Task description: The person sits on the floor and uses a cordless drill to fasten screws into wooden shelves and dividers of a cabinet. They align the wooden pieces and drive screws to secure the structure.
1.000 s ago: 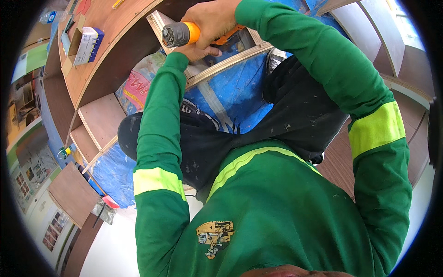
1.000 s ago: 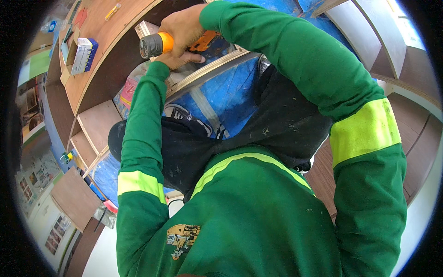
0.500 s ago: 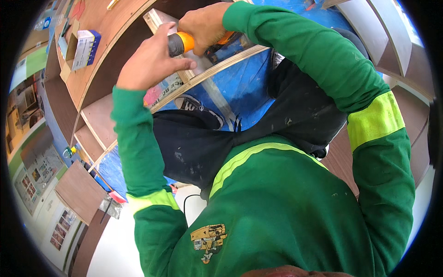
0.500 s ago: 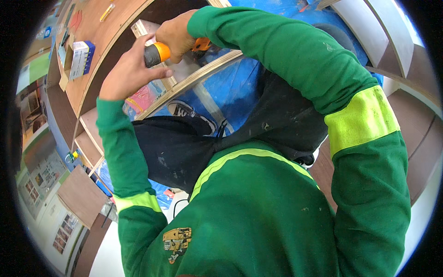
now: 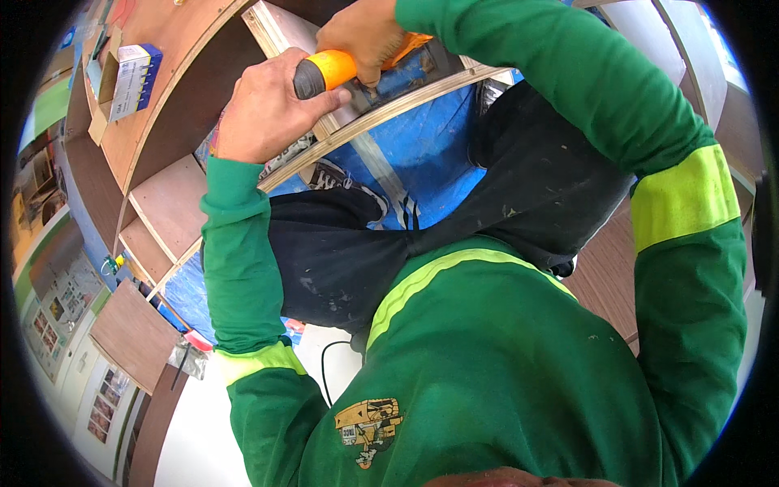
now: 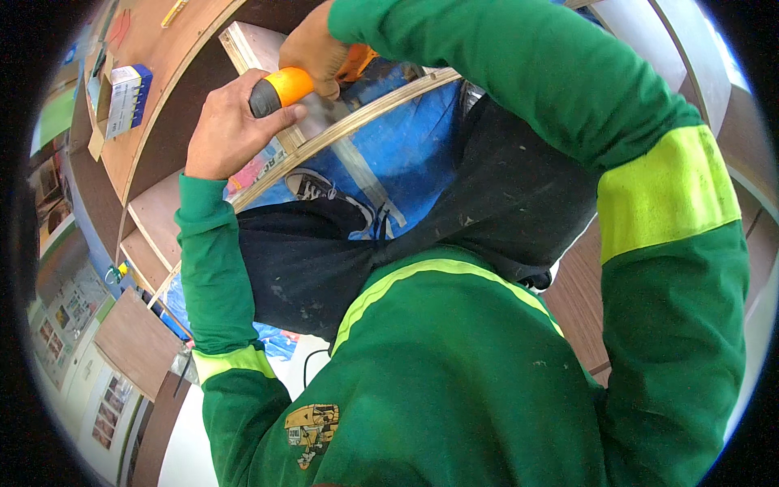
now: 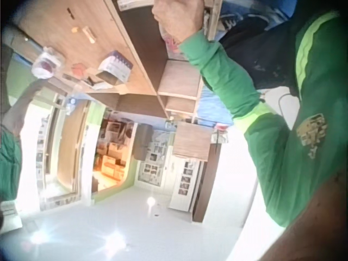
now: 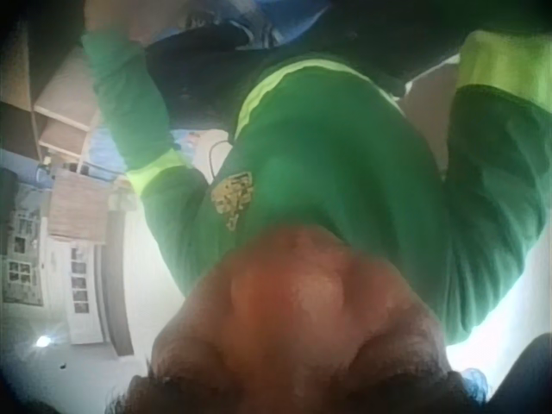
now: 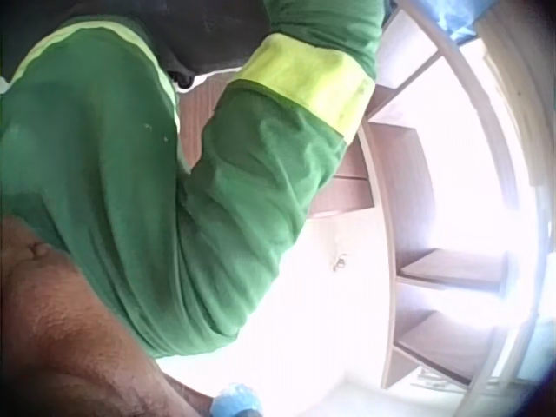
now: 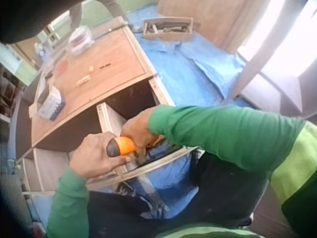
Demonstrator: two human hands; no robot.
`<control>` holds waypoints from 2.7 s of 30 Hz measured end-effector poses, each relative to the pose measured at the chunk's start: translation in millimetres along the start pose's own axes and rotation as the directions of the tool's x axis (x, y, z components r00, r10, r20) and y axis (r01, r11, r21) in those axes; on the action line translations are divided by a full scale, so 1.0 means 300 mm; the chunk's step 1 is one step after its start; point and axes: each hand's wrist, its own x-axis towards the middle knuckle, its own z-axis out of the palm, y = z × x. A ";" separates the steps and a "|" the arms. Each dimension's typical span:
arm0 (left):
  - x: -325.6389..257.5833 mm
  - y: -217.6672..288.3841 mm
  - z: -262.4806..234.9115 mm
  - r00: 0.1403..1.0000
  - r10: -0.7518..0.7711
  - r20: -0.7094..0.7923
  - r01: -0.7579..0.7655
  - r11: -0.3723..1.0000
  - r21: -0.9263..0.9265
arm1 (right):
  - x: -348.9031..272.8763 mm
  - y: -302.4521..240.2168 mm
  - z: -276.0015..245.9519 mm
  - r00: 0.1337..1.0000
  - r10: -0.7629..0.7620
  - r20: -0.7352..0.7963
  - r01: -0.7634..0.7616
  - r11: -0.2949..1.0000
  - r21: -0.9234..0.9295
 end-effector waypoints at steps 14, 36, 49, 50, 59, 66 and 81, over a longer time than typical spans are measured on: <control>0.034 0.010 0.060 0.996 -0.016 0.093 0.013 0.999 0.036 | 0.187 0.191 0.153 0.999 -0.034 -0.009 0.032 0.990 -0.137; 0.120 0.019 0.085 0.988 0.068 0.139 -0.104 0.955 0.276 | 0.255 0.307 0.197 0.998 -0.048 -0.048 0.045 0.997 -0.064; 0.098 0.009 0.107 0.989 0.089 0.117 -0.118 0.956 0.269 | 0.251 0.310 0.234 0.993 -0.057 -0.108 0.045 0.993 -0.110; 0.097 0.004 0.107 0.989 0.087 0.121 -0.117 0.956 0.269 | 0.245 0.303 0.237 0.993 -0.040 -0.112 0.032 0.997 -0.075; 0.095 0.013 0.107 0.989 0.113 0.100 -0.132 0.967 0.218 | 0.256 0.324 0.271 0.976 -0.087 -0.198 0.073 0.994 -0.077; 0.087 0.018 0.107 0.990 0.117 0.082 -0.132 0.969 0.210 | 0.247 0.303 0.257 0.993 -0.034 -0.114 0.025 0.996 -0.085; 0.109 0.015 0.087 0.989 0.066 0.136 -0.099 0.963 0.252 | 0.285 0.341 0.274 0.969 -0.138 -0.204 0.122 0.989 -0.086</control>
